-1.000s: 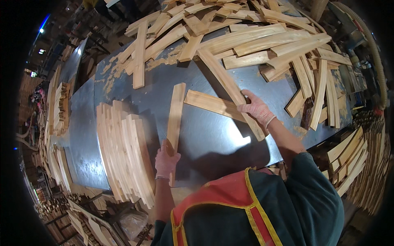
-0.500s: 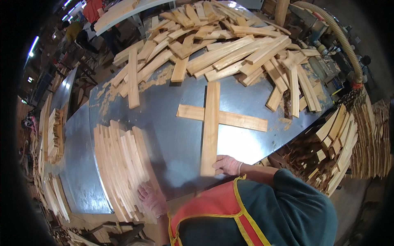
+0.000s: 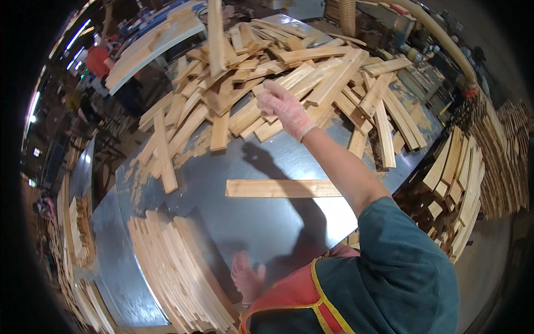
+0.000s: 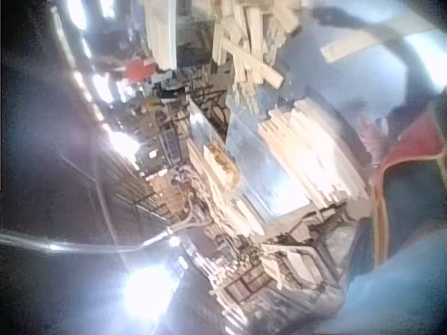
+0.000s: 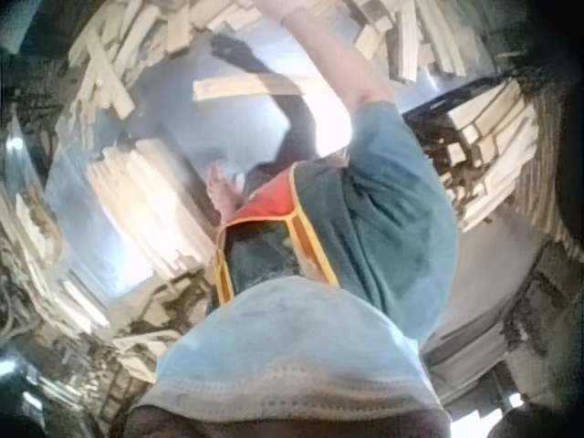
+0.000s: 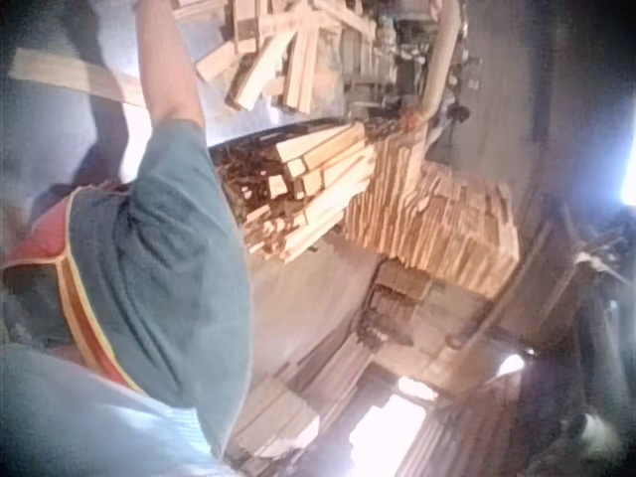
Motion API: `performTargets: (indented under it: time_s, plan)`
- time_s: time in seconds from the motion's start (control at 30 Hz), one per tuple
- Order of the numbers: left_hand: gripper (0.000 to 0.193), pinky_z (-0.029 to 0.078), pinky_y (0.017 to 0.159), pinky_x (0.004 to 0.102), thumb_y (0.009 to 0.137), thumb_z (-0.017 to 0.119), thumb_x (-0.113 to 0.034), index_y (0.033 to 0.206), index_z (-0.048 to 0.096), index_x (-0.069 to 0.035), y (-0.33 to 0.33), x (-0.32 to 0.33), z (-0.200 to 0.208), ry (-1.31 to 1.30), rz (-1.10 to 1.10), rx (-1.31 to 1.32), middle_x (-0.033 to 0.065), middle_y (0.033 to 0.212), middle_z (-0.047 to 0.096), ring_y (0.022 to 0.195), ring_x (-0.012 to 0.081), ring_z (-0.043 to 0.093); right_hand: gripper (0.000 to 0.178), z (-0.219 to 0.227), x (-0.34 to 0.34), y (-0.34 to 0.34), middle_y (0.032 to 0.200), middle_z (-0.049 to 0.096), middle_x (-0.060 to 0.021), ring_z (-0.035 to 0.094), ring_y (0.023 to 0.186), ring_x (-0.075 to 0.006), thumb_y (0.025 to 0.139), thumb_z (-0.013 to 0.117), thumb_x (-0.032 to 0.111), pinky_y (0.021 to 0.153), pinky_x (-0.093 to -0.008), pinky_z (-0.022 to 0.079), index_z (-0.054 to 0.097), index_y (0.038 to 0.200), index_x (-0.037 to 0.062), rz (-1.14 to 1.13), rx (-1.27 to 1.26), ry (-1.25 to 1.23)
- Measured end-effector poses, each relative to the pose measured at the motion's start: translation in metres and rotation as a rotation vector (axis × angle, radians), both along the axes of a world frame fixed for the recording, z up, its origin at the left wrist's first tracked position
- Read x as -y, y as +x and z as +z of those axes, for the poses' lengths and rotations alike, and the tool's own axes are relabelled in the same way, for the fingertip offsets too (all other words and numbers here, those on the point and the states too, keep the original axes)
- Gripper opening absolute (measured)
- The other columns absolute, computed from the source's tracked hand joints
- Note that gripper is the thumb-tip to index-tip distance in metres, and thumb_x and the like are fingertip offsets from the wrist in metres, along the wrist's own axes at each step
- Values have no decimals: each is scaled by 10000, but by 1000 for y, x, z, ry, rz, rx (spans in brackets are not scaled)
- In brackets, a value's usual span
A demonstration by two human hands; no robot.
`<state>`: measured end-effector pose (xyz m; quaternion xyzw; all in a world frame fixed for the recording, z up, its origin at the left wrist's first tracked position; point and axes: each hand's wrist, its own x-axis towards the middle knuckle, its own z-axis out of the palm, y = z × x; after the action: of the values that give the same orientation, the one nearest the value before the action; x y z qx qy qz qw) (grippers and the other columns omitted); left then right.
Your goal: The person repeatedly picks up wooden planks from a large pile on a metal table and stacks them into a neat pile. The person handles the planks one by one or in small groups, aligning them before placing them down.
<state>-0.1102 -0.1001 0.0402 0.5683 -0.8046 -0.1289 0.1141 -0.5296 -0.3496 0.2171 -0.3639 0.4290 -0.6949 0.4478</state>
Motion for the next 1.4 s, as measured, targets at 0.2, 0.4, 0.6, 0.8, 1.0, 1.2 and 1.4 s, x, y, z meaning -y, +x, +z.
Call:
performTargets:
  time_s: [0.2,0.4,0.6,0.8,1.0,1.2,1.4]
  plan:
    - [770,407,1146,553,800,798,-283,1492,520,-90,-51,13,-4,175,-74,22,225,1515,525,1418,418,480,681,-164,-64,-98,1164,635,-79,604,964,-203,884,811,384,861,-402,543,566,1420,44,-450,190,557]
    - [775,404,1165,510,818,811,-321,1504,535,-90,-83,42,-4,242,-236,87,209,1518,540,1412,407,500,467,-190,5,-171,1165,678,-81,661,951,-247,915,806,282,821,-404,565,635,1288,59,-479,348,611]
    - [752,432,1130,513,823,806,-298,1493,540,-85,-122,56,33,314,-192,56,207,1497,552,1386,411,519,442,-199,-20,-125,1232,694,-136,701,1075,-303,970,742,153,885,-472,611,583,1360,21,-234,536,372]
    - [706,455,1066,545,837,759,-273,1470,528,-61,-91,51,27,205,-292,-2,207,1438,575,1331,410,552,481,-191,-228,48,1267,678,-110,651,1137,-231,956,705,105,970,-397,550,543,1401,26,-60,522,479]
    - [729,468,1066,536,813,787,-258,1467,528,-64,-62,43,3,100,-392,-20,199,1426,590,1305,407,574,471,-198,-342,58,1072,708,-79,635,971,-200,863,722,77,877,-342,528,649,1327,37,-280,386,757]
    - [695,488,1063,490,785,817,-232,1412,572,-57,-60,29,2,278,-472,-86,188,1399,603,1289,398,581,573,-158,-435,50,1162,692,-24,648,994,-148,859,797,101,862,-296,546,599,1394,51,-504,105,533]
    - [657,473,1077,502,815,772,-249,1415,573,-70,-84,24,35,291,-554,15,199,1382,607,1267,416,577,361,-79,-532,-69,992,670,-13,631,843,-145,867,748,107,715,-321,537,652,1214,69,-1002,31,480]
